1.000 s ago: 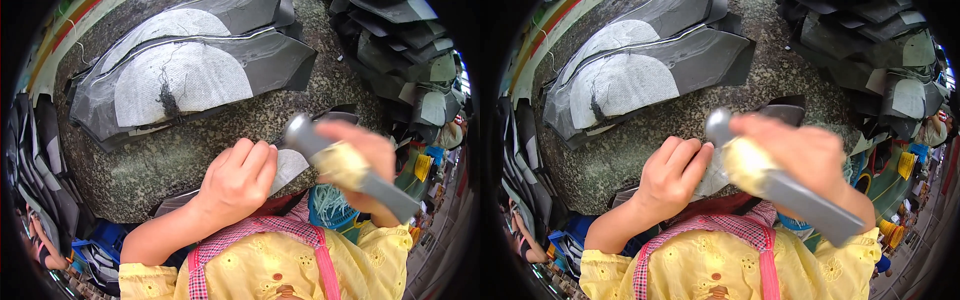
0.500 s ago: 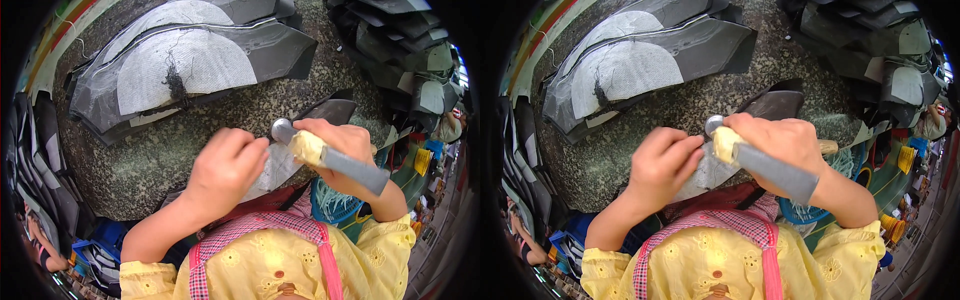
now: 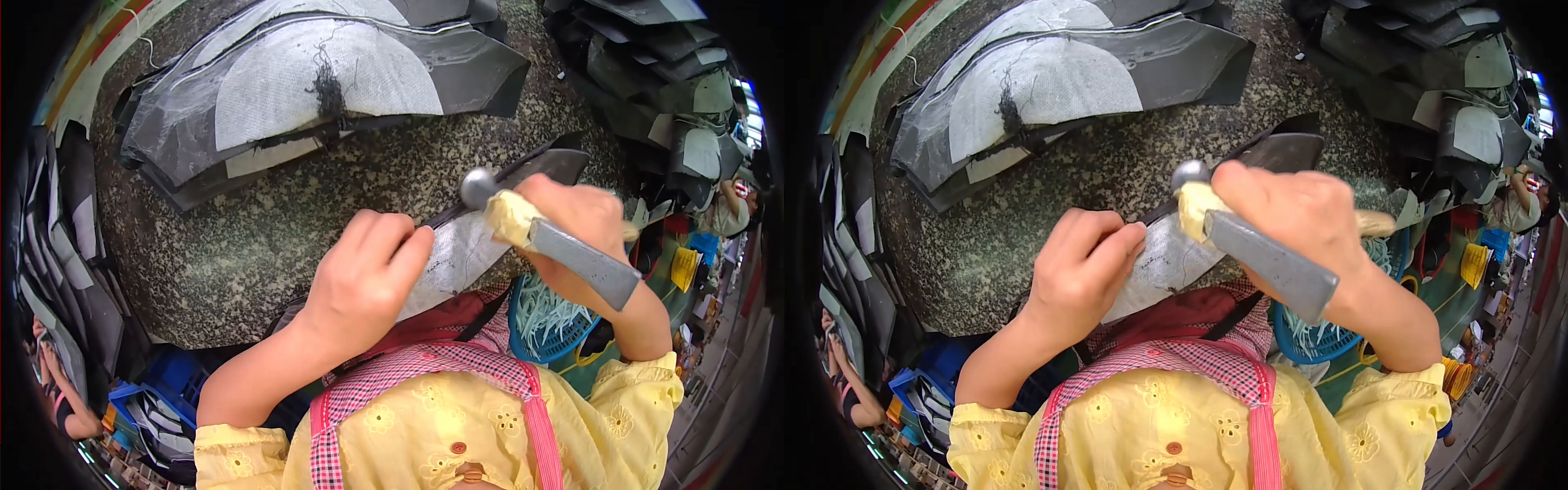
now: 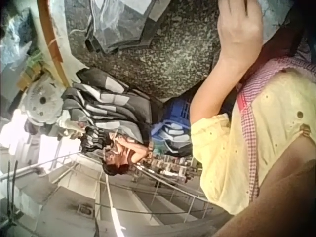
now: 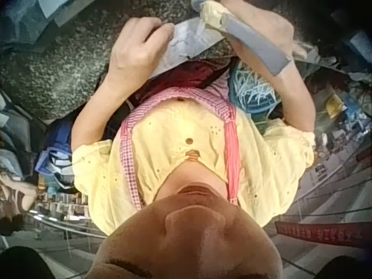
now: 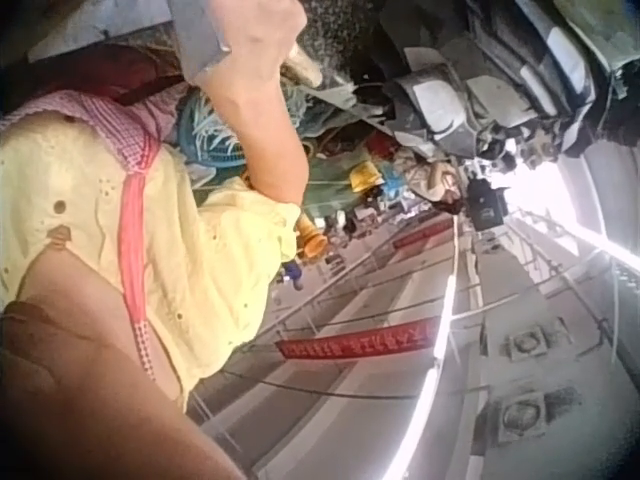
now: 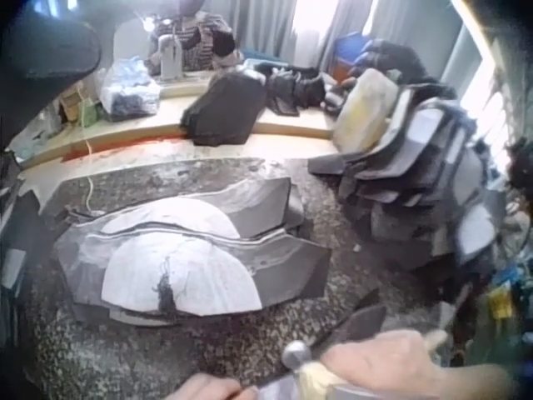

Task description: Hammering the seams and edges of leather shoe upper components at a factory workbench.

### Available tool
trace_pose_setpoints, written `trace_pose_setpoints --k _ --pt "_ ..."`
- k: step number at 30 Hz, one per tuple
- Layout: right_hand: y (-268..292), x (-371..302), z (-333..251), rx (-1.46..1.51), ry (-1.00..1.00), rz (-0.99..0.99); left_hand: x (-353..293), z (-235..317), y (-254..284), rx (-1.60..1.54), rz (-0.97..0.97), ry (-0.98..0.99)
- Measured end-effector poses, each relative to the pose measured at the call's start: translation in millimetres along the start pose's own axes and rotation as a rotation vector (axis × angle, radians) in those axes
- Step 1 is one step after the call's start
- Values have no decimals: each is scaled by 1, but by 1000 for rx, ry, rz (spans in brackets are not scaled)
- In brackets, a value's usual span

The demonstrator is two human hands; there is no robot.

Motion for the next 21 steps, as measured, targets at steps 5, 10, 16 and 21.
trace_pose_setpoints --k 5,10,16,21 --pt "-1 -2 -16 94 -20 26 -2 12 2 85 -26 -5" --pt "1 3 -19 45 -43 -152 -3 -3 15 -196 -13 163" --pt "6 8 -35 -6 78 130 -17 12 8 287 37 -114" --pt "-14 3 -34 34 -13 -68 -24 -4 20 40 40 92"
Point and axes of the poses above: each hand's wrist, its own x-axis towards the middle knuckle, its own y-axis out of the back of the hand, z = x × y, the point moved 1 cm from there along x, towards the middle knuckle, and after that the axes turned 11 degrees about -x, right-handed, at the moved point
